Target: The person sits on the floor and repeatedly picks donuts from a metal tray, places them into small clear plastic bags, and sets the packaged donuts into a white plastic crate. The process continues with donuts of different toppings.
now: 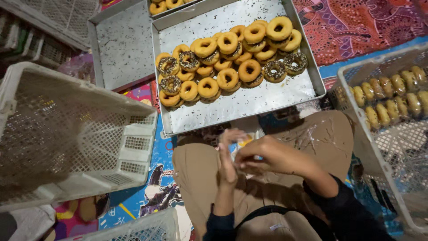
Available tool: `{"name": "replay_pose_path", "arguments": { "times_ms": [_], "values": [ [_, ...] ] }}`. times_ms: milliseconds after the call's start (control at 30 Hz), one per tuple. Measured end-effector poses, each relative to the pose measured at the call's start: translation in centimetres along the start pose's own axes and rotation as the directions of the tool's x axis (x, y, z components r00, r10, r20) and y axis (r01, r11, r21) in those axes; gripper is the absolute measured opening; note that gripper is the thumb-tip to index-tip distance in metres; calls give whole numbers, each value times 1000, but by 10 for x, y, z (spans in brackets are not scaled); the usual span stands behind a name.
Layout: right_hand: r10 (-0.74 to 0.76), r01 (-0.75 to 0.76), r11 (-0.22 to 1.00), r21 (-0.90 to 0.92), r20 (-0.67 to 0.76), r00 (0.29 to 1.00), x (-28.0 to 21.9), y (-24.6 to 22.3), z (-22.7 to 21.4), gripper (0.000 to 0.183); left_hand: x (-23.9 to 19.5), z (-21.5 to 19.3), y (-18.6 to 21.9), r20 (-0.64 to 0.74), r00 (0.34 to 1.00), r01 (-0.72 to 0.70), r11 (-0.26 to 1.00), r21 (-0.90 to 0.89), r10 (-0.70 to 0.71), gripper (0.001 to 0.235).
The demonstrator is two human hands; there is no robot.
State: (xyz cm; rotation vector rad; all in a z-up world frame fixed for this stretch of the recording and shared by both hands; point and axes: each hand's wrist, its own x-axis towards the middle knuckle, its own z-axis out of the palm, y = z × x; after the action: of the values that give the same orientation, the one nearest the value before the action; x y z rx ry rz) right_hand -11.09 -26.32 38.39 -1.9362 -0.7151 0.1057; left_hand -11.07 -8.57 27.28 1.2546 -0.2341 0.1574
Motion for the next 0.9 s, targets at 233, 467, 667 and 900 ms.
{"name": "replay_pose_path", "arguments": {
  "times_ms": [233,467,667,900],
  "values": [
    [188,-77,804,589,-129,974,-26,-15,-24,17,17,-21,68,466,866,-404,804,436,183,15],
    [-191,184,982,-51,-211,959,-20,-32,-23,19,16,-13,138,778,473,-879,284,383,413,20],
    [-549,404,751,-523,-155,821,-29,1,9,31,8,-5,144,450,822,-568,543,618,348,19],
    [-344,56,189,-980,-13,939,-78,97,28,44,0,-30,156,444,845,-522,641,562,299,13]
  ]
}}
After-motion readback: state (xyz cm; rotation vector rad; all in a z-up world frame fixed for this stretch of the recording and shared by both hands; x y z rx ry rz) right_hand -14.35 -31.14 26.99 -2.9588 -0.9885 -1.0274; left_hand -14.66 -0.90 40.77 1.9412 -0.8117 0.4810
